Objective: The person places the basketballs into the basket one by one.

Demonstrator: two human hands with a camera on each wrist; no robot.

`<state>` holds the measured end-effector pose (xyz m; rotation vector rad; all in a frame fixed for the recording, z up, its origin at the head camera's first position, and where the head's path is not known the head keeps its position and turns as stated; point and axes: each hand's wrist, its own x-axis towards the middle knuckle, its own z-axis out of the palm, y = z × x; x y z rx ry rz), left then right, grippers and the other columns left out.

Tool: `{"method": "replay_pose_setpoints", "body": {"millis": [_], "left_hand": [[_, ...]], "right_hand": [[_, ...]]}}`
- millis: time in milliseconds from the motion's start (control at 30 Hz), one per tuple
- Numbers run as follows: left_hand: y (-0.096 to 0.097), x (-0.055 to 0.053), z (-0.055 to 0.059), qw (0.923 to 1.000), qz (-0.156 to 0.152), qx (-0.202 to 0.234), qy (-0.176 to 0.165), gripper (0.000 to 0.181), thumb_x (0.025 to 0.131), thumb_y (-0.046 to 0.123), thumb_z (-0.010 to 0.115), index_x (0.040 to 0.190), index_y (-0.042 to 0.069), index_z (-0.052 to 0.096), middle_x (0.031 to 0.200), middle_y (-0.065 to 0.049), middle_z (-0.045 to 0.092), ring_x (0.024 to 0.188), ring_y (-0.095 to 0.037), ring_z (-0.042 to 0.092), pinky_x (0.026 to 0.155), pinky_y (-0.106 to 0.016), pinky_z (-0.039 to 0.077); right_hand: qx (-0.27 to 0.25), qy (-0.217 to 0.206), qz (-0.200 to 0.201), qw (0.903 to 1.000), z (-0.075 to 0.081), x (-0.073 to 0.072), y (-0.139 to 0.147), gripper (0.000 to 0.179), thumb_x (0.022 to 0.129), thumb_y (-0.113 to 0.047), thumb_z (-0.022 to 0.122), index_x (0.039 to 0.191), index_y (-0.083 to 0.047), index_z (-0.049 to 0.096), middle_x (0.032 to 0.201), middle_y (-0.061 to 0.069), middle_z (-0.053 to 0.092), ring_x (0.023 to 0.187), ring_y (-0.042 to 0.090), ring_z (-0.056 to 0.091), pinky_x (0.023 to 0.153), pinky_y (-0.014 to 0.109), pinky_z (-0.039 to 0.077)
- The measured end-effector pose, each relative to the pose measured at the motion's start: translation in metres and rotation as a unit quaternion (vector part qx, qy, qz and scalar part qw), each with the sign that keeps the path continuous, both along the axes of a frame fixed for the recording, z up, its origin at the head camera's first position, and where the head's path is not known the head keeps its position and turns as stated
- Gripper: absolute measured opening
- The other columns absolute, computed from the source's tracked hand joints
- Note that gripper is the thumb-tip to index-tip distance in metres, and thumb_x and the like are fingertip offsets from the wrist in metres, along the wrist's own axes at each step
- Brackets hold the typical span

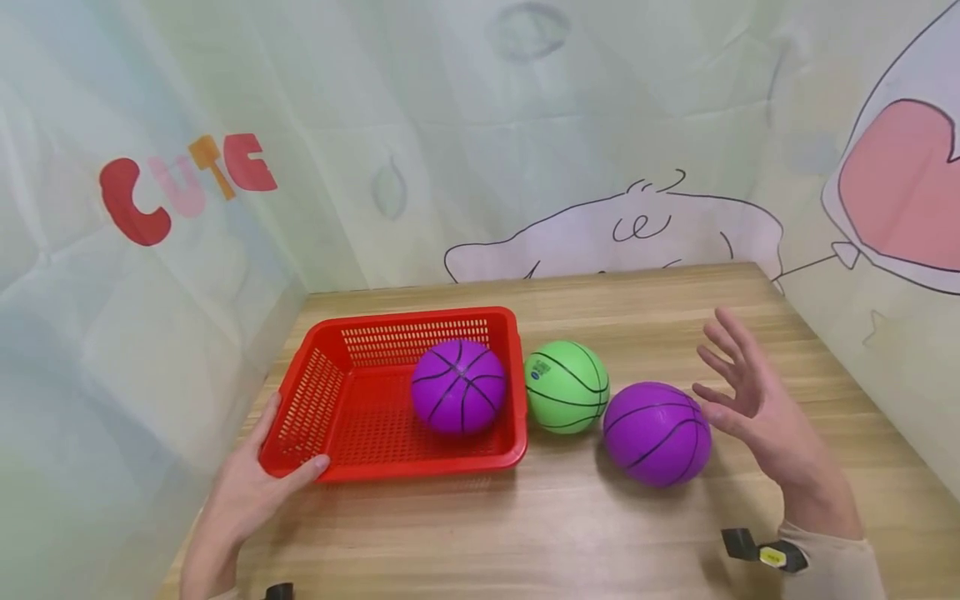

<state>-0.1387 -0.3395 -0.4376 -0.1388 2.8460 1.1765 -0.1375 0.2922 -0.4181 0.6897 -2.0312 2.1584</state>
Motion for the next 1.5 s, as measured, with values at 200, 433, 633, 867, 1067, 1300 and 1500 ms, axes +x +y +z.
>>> {"method": "replay_pose_setpoints", "body": {"millis": [200,433,633,867,1067,1300,1500], "left_hand": [[0.0,-0.002,-0.001,0.9999,-0.001,-0.002,0.011,0.125,0.098,0.051,0.085,0.18,0.023,-0.005,0.185,-0.021,0.017,0.153,-0.049,0.04,0.114,-0.068,0.05],[0.004,-0.003,0.001,0.9998,-0.004,-0.004,0.02,0.124,0.098,0.052,0.085,0.18,0.022,-0.003,0.185,-0.021,0.019,0.153,-0.048,0.042,0.113,-0.064,0.052],[0.001,-0.002,0.0,0.9997,-0.007,0.0,0.022,0.123,0.098,0.048,0.085,0.18,0.024,-0.004,0.185,-0.02,0.019,0.153,-0.048,0.042,0.113,-0.064,0.05],[-0.003,-0.002,-0.003,0.9998,-0.007,-0.005,0.018,0.122,0.098,0.048,0.085,0.18,0.024,-0.002,0.183,-0.021,0.024,0.15,-0.046,0.045,0.095,-0.021,0.05],[-0.003,-0.002,-0.004,0.9999,-0.001,0.001,0.013,0.122,0.098,0.048,0.085,0.18,0.027,-0.002,0.183,-0.021,0.023,0.151,-0.047,0.043,0.095,-0.022,0.05],[-0.003,-0.002,-0.004,0.9997,-0.004,0.013,0.018,0.121,0.099,0.046,0.085,0.18,0.028,-0.002,0.184,-0.02,0.023,0.151,-0.047,0.043,0.09,-0.01,0.045],[-0.001,0.0,-0.002,0.9999,0.001,0.009,0.009,0.121,0.099,0.047,0.085,0.18,0.028,-0.004,0.186,-0.017,0.016,0.155,-0.047,0.039,0.107,-0.036,0.053]], "right_hand": [[0.021,-0.014,-0.009,0.9996,-0.011,0.001,-0.003,0.108,0.094,0.018,0.063,0.181,-0.022,0.013,0.182,0.018,0.01,0.159,0.017,0.032,0.113,0.022,0.051],[0.055,-0.04,-0.036,0.997,-0.02,0.009,-0.006,0.107,0.095,0.014,0.068,0.181,-0.022,0.015,0.182,0.017,0.013,0.157,0.012,0.034,0.111,0.015,0.044],[0.069,-0.058,-0.043,0.995,-0.029,0.013,-0.008,0.108,0.096,0.011,0.073,0.181,-0.024,0.017,0.183,0.018,0.013,0.161,0.019,0.033,0.112,0.012,0.045],[0.078,-0.078,-0.043,0.993,-0.042,0.018,-0.013,0.111,0.093,0.008,0.077,0.181,-0.028,0.019,0.182,0.028,0.01,0.147,0.0,0.046,0.104,0.022,0.057],[0.116,-0.076,-0.067,0.988,-0.051,0.022,-0.017,0.116,0.09,0.007,0.081,0.181,-0.027,0.018,0.18,0.032,0.017,0.143,-0.004,0.051,0.11,0.015,0.048],[0.149,-0.077,-0.1,0.9808,-0.057,0.029,-0.022,0.124,0.087,0.004,0.085,0.181,-0.034,0.015,0.176,0.027,0.032,0.14,-0.002,0.054,0.109,0.013,0.044],[0.2,-0.113,-0.125,0.9653,-0.058,0.032,-0.025,0.13,0.085,-0.006,0.093,0.18,-0.043,0.013,0.175,0.022,0.036,0.143,0.036,0.057,0.108,0.03,0.05]]}}
